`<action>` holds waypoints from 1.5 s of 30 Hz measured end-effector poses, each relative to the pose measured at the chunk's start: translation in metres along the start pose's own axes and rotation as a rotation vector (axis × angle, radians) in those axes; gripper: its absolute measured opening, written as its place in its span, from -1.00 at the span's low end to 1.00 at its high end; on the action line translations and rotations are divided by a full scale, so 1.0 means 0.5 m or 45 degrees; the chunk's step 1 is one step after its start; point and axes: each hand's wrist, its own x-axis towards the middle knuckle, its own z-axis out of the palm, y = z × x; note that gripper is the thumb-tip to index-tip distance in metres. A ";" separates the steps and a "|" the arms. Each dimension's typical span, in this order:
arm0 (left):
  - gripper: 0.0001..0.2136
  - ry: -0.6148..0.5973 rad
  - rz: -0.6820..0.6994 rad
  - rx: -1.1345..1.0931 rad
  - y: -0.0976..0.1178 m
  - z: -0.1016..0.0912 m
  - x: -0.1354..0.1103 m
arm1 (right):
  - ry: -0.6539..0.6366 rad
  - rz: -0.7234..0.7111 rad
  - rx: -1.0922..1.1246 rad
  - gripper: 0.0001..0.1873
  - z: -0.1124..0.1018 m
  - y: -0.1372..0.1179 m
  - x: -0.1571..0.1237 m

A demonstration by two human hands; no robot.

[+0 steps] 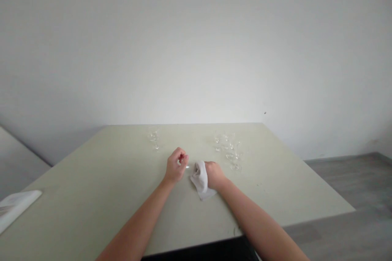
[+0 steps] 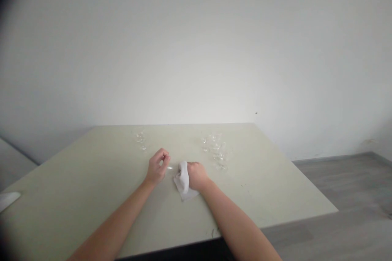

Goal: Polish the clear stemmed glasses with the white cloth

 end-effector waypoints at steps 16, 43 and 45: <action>-0.75 -0.011 0.001 0.021 -0.008 0.001 -0.001 | 0.011 0.002 0.004 -0.82 0.002 0.002 0.001; -0.73 -0.015 -0.022 0.029 -0.005 0.000 -0.001 | -0.026 -0.003 0.022 -0.78 -0.003 -0.002 0.000; -0.73 -0.013 -0.021 0.021 -0.004 0.000 -0.001 | -0.032 0.004 0.020 -0.78 -0.004 -0.003 0.000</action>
